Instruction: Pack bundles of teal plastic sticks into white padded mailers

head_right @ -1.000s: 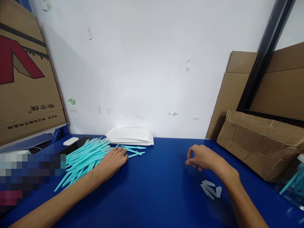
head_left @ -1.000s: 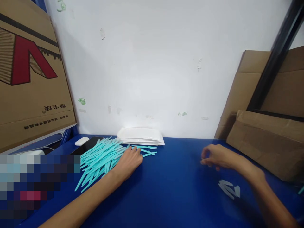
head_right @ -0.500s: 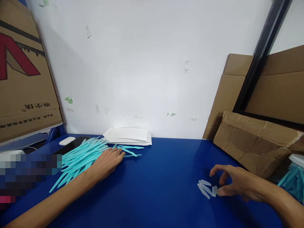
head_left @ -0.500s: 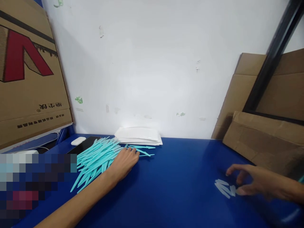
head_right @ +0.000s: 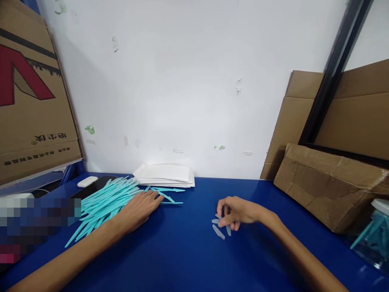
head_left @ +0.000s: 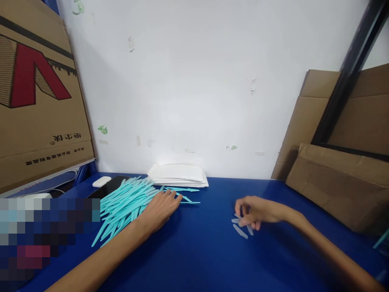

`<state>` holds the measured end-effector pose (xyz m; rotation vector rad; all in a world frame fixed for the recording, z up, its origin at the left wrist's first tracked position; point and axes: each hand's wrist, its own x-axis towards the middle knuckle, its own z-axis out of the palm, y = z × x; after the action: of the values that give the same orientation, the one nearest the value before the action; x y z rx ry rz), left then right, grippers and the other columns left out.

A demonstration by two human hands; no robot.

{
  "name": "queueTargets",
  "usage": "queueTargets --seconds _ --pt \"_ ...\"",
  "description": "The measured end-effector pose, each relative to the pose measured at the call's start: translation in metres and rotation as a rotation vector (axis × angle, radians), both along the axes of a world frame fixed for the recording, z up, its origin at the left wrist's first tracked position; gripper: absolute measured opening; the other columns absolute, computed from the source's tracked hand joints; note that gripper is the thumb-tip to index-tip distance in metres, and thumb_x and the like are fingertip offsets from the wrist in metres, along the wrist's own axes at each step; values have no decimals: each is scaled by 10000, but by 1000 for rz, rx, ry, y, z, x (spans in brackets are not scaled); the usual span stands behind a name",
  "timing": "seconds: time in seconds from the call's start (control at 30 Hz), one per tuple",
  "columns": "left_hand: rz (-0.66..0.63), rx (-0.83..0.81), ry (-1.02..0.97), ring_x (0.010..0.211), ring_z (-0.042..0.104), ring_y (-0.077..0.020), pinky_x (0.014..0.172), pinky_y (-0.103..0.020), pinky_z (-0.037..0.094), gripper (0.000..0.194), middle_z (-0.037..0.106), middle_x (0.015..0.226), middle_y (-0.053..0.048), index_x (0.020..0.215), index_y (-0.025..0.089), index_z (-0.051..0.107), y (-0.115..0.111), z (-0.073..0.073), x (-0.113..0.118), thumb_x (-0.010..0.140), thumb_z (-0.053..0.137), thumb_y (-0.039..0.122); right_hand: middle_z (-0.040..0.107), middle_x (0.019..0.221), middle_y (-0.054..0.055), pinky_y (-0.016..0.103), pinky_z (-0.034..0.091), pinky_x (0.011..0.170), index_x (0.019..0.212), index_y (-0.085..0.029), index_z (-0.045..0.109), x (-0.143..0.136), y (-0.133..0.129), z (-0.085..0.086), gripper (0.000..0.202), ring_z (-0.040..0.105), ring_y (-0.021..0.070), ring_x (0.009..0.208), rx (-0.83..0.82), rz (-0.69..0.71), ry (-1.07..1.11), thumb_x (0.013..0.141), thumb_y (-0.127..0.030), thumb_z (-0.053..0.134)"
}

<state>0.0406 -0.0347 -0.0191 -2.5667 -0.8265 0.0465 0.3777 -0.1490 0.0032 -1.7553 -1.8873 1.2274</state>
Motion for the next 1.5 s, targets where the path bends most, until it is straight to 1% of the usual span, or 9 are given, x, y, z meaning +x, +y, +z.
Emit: queueTargets --seconds 0.23,0.4,0.53,0.67,0.93,1.1,1.17,1.27,1.5 --pt "-140 -92 -82 1057 558 -259 857 -355 456 577 597 1153 -88 1166 218 472 -4 2 -4 684 483 -98 601 740 -27 156 407 435 976 -192 620 -22 23 -14 408 498 68 514 243 59 2 818 -559 704" --pt "-148 -167 -198 1068 537 -247 894 -354 443 611 569 1168 -76 1159 234 455 -7 6 -5 647 452 -100 651 925 18 193 463 481 948 -196 582 -23 18 -22 388 549 81 557 380 -48 107 844 -558 677" --pt "-110 -189 -287 1070 535 -240 899 -352 433 641 555 1197 -84 1197 240 465 0 6 -9 655 424 -99 706 993 27 273 520 594 1042 -231 643 -27 17 -19 331 608 110 558 655 -122 -124 961 -529 523" --pt "-129 -159 -370 1081 519 -249 928 -371 422 625 552 1193 -82 1244 249 477 8 7 -13 719 407 -83 733 1006 45 327 539 736 1022 -258 733 -39 11 -16 363 678 189 793 850 -45 -312 996 -511 474" --pt "-213 -282 -452 1068 552 -223 890 -331 435 424 574 1174 -67 1223 250 500 4 5 -9 914 357 -3 731 1095 52 289 544 778 1271 -294 679 -58 2 -17 361 699 186 929 973 46 -318 1056 -358 396" --pt "-221 -328 -473 1063 572 -217 872 -315 443 336 596 1141 -68 1206 242 527 0 5 -7 990 329 76 740 1099 35 281 560 765 1237 -312 703 -56 2 -17 344 708 181 928 976 36 -250 1046 -378 424" --pt "-222 -344 -471 1063 573 -213 869 -313 443 351 596 1150 -65 1209 246 525 1 4 -7 980 335 59 750 1089 29 275 567 739 1193 -307 726 -56 3 -18 312 710 179 891 981 7 -205 1021 -404 484" --pt "-227 -361 -460 1057 572 -210 871 -314 441 383 596 1151 -56 1206 252 524 1 3 -7 954 349 23 767 1014 26 254 550 610 1150 -285 742 -56 4 -22 295 679 143 670 991 -80 -167 986 -436 548" --pt "-264 -393 -468 1057 569 -216 863 -322 433 364 597 1159 -57 1202 247 519 -2 3 -6 962 348 34 715 656 5 216 456 437 1042 -236 781 -58 7 -31 334 545 93 411 1056 -136 -71 953 -490 584"
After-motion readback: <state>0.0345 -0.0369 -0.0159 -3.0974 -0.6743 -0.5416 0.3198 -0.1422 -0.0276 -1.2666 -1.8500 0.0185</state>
